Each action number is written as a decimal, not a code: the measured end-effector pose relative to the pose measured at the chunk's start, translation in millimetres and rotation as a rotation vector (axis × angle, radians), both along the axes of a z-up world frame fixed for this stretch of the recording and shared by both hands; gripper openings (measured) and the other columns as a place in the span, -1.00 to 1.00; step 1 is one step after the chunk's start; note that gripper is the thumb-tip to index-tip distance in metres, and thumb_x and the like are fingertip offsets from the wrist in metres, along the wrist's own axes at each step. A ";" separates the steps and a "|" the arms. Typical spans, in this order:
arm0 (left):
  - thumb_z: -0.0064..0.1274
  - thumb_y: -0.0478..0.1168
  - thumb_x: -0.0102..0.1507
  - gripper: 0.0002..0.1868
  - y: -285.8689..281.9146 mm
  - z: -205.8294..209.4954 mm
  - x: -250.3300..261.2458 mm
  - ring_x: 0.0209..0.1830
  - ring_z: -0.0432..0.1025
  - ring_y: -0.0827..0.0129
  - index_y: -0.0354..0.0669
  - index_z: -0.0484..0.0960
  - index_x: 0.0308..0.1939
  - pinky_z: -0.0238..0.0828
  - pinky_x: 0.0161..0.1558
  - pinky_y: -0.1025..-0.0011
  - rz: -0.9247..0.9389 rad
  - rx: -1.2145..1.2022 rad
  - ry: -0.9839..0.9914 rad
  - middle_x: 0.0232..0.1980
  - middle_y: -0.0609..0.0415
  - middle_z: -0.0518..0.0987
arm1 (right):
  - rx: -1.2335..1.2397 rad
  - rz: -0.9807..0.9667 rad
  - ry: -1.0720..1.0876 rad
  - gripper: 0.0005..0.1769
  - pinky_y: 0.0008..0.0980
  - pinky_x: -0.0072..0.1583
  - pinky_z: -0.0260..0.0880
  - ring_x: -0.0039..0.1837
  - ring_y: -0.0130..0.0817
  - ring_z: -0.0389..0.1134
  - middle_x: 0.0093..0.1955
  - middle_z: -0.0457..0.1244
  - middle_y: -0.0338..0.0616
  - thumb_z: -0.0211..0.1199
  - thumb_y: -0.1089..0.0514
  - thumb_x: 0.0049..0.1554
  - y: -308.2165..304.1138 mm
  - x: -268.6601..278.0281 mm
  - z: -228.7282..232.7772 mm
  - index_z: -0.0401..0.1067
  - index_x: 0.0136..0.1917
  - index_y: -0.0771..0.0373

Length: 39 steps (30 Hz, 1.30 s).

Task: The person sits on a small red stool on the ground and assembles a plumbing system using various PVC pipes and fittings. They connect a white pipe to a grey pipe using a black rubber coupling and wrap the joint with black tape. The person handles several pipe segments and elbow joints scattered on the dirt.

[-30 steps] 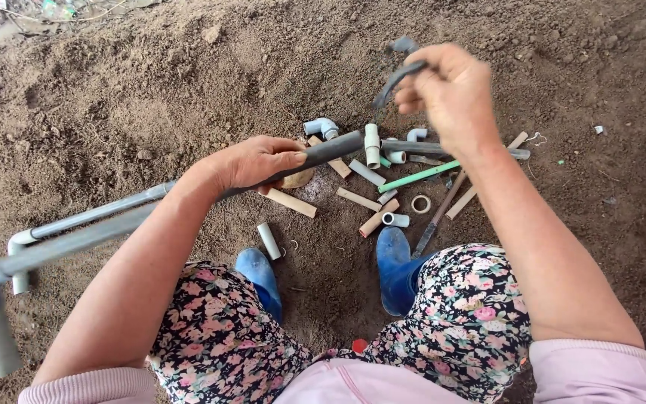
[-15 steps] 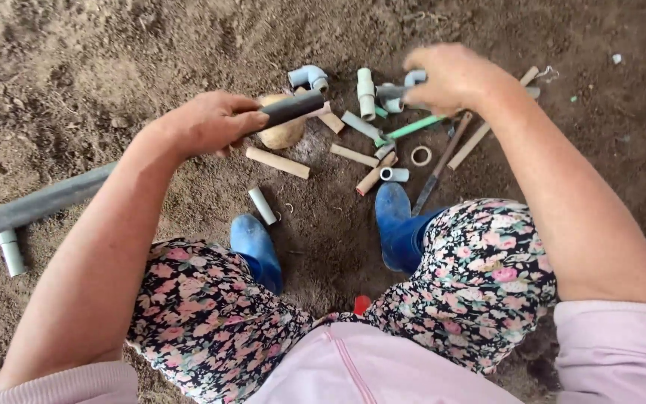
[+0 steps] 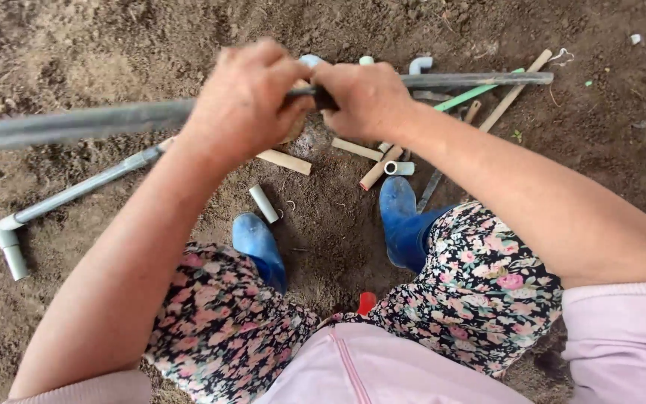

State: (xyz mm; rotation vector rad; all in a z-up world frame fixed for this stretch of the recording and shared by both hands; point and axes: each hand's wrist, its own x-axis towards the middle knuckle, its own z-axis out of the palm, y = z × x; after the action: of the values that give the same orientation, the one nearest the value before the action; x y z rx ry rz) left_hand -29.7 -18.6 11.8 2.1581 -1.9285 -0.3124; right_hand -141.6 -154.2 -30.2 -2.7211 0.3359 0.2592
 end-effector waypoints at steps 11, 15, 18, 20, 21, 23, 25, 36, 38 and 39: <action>-0.12 -0.19 0.32 -0.84 3.4 -70.4 45.5 -0.50 0.45 0.43 -0.06 0.54 -0.08 0.57 -0.37 0.51 0.004 0.287 0.089 -0.29 0.09 0.57 | 0.152 -0.189 -0.368 -0.87 -0.56 -0.42 0.28 -0.39 -0.48 0.20 -0.32 0.17 -0.16 0.12 0.40 0.03 -106.0 -34.8 -20.2 0.28 -0.11 0.38; -0.06 -0.12 0.28 -0.79 -1.1 -142.8 78.3 -0.46 0.36 0.42 -0.07 0.56 -0.08 0.38 -0.38 0.52 -0.093 0.361 -0.077 -0.39 0.12 0.51 | 0.261 -0.232 -0.684 -0.87 -0.48 -0.34 0.32 -0.31 -0.33 0.32 -0.29 0.19 -0.09 0.16 0.31 0.33 -119.5 -33.4 -1.2 0.30 -0.06 0.40; -0.08 -0.07 0.28 -0.76 -21.9 -171.5 92.0 -0.37 0.34 0.38 -0.03 0.52 -0.05 0.36 -0.25 0.44 -0.053 0.425 -0.084 -0.32 0.11 0.48 | 0.361 -0.271 -0.758 -0.79 -0.47 -0.25 0.41 -0.28 -0.32 0.37 -0.23 0.26 -0.02 0.13 0.22 0.43 -129.0 -18.6 -3.7 0.34 -0.03 0.40; -0.09 -0.03 0.28 -0.74 -37.7 -190.8 92.1 -0.30 0.36 0.35 0.02 0.50 -0.01 0.36 -0.16 0.39 -0.046 0.447 -0.080 -0.25 0.11 0.49 | 0.472 -0.312 -0.721 -0.79 -0.49 -0.22 0.44 -0.26 -0.34 0.37 -0.19 0.28 0.01 0.07 0.22 0.43 -132.7 -6.6 -15.7 0.34 -0.02 0.40; -0.11 0.03 0.27 -0.67 -46.7 -198.9 91.7 -0.21 0.36 0.31 0.03 0.45 0.05 0.34 -0.09 0.33 -0.054 0.478 -0.069 -0.17 0.08 0.48 | 0.602 -0.314 -0.707 -0.84 -0.44 -0.13 0.51 -0.21 -0.32 0.39 -0.19 0.25 -0.02 0.11 0.23 0.39 -135.1 2.2 -22.8 0.31 -0.04 0.35; -0.12 0.10 0.26 -0.59 -62.9 -212.7 85.6 -0.13 0.36 0.28 0.04 0.39 0.10 0.32 -0.02 0.27 -0.061 0.514 -0.059 -0.09 0.06 0.48 | 0.736 -0.315 -0.693 -0.86 -0.39 -0.04 0.59 -0.16 -0.30 0.41 -0.18 0.21 -0.06 0.15 0.24 0.35 -139.3 12.2 -46.6 0.28 -0.05 0.31; -0.01 0.21 0.16 -0.32 -77.5 -222.5 77.9 0.17 0.25 0.18 -0.03 0.27 0.22 0.22 0.12 0.14 -0.064 0.506 -0.010 0.15 -0.02 0.39 | 1.113 -0.657 -0.653 -0.92 -0.24 0.00 0.68 0.02 -0.05 0.46 -0.06 0.24 0.05 0.17 0.32 0.14 -143.1 19.2 -77.8 0.29 -0.13 0.24; -0.05 0.03 0.28 -0.75 -110.2 -287.0 59.6 -0.43 0.48 0.40 0.04 0.39 -0.08 0.44 -0.38 0.46 -0.068 0.601 0.359 -0.43 0.17 0.54 | 1.644 -0.979 -0.411 -0.87 -0.02 0.08 0.52 0.07 -0.09 0.41 -0.09 0.35 -0.12 0.27 0.29 -0.01 -111.7 -7.9 -181.2 0.38 -0.18 0.14; -0.03 -0.01 0.26 -0.69 -110.9 -288.6 65.6 -0.17 0.53 0.28 -0.05 0.42 -0.02 0.44 -0.04 0.30 -0.010 0.604 0.436 -0.26 0.04 0.61 | 1.671 -1.006 -0.406 -0.79 0.05 0.13 0.47 0.10 -0.21 0.39 -0.07 0.34 -0.22 0.32 0.25 -0.05 -110.8 0.5 -190.5 0.34 -0.17 0.06; -0.05 0.06 0.24 -0.67 -108.1 -288.8 63.9 -0.19 0.52 0.18 -0.05 0.39 -0.10 0.44 -0.07 0.24 -0.015 0.547 0.436 -0.27 -0.05 0.59 | 1.719 -1.028 -0.406 -0.78 0.10 0.12 0.47 0.08 -0.14 0.38 -0.06 0.34 -0.13 0.32 0.26 -0.05 -109.6 0.5 -198.9 0.33 -0.15 0.12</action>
State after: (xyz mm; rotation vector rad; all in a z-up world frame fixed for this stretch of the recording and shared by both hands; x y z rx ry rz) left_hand 34.1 -126.7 -277.0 2.1162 -1.7373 -1.3227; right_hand -141.1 -263.8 -229.1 -0.6978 0.7976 -0.2375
